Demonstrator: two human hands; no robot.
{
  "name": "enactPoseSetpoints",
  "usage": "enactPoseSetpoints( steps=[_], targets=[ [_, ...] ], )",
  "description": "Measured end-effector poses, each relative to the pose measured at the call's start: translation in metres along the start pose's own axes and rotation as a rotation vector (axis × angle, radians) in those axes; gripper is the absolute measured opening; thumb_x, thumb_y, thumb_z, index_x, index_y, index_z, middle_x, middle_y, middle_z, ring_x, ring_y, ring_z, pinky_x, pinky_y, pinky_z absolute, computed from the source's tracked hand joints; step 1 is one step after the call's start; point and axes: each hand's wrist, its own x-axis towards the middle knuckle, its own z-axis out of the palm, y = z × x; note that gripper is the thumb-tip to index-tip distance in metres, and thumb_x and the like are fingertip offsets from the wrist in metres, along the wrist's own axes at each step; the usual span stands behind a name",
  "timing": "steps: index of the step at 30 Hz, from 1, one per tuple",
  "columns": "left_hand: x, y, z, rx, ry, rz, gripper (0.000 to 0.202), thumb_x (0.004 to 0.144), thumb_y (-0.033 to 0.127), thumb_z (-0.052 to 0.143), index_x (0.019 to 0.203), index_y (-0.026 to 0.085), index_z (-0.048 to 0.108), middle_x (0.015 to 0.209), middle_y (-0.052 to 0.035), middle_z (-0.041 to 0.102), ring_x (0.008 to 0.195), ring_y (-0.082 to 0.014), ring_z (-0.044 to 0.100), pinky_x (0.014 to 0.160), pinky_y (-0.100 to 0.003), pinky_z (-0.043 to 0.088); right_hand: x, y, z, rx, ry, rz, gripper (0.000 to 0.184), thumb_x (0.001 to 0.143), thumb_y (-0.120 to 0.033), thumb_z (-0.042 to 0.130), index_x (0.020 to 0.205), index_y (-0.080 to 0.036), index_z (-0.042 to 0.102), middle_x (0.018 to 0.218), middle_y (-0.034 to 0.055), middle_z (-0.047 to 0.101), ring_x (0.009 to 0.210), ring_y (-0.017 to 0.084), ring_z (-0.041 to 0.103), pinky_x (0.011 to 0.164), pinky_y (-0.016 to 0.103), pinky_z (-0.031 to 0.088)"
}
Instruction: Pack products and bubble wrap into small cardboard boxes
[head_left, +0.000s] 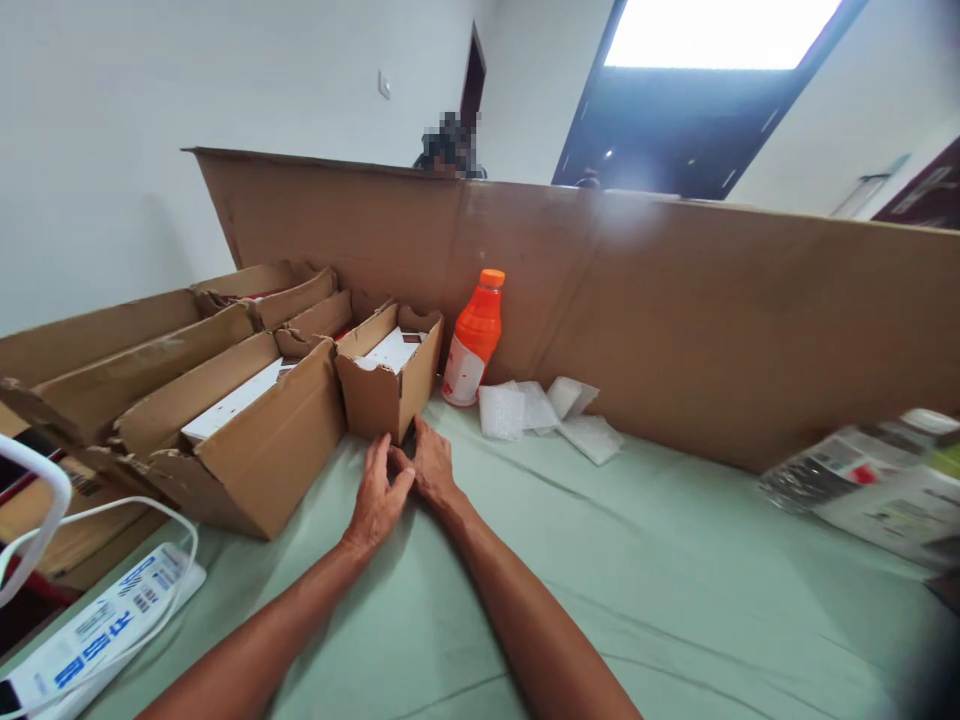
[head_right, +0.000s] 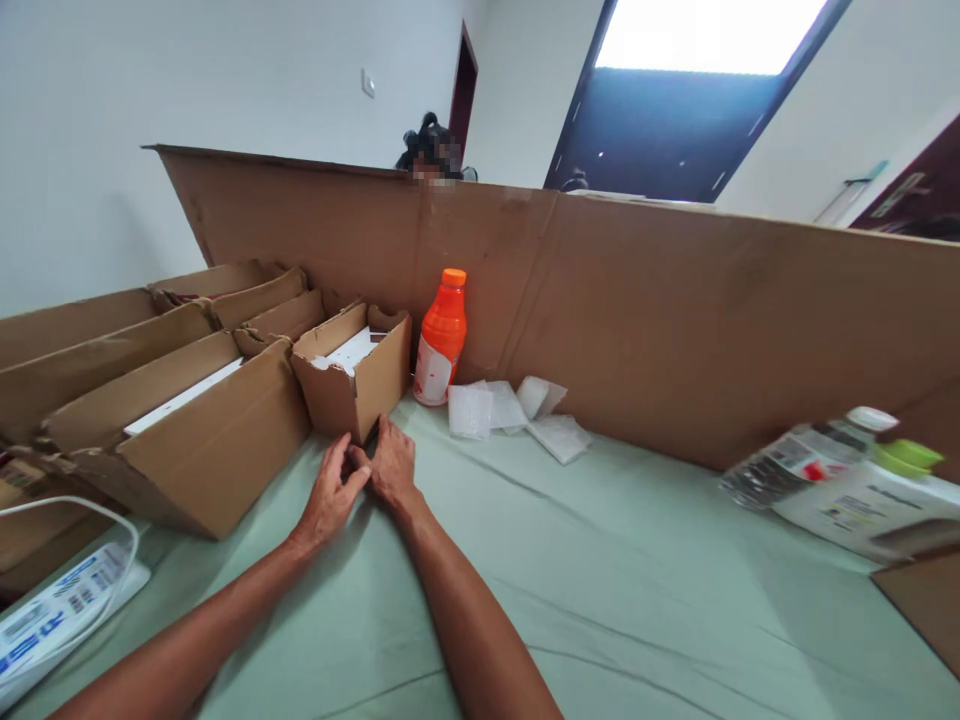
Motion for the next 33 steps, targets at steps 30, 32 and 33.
enactPoseSetpoints(
  steps=[30, 32, 33],
  targets=[
    [0.02, -0.019, -0.015, 0.188, 0.106, 0.095, 0.047, 0.083, 0.03, 0.052, 0.126, 0.013, 0.057, 0.124, -0.0177, 0.061, 0.112, -0.0267, 0.063, 0.093, -0.042, 0.055, -0.017, -0.009, -0.007, -0.209, -0.068, -0.098, 0.048, 0.098, -0.037, 0.046, 0.138, -0.012, 0.054, 0.148, 0.0192, 0.05, 0.139, 0.032, 0.04, 0.111, 0.05, 0.03],
    [0.013, -0.014, -0.015, 0.274, 0.083, 0.131, 0.043, 0.079, 0.027, 0.051, 0.119, 0.013, 0.062, 0.115, -0.0165, 0.064, 0.106, -0.0275, 0.064, 0.091, -0.043, 0.055, -0.026, -0.011, -0.008, -0.226, -0.073, -0.119, 0.049, 0.099, -0.036, 0.044, 0.141, -0.012, 0.051, 0.15, 0.0197, 0.048, 0.141, 0.033, 0.039, 0.113, 0.051, 0.029],
    [0.009, -0.012, -0.015, 0.315, 0.064, 0.151, 0.041, 0.078, 0.026, 0.051, 0.115, 0.013, 0.064, 0.112, -0.0157, 0.065, 0.105, -0.0277, 0.064, 0.093, -0.044, 0.054, -0.034, -0.012, -0.009, -0.233, -0.077, -0.135, 0.049, 0.099, -0.036, 0.044, 0.142, -0.012, 0.05, 0.151, 0.0194, 0.047, 0.141, 0.033, 0.038, 0.113, 0.051, 0.028]
  ],
)
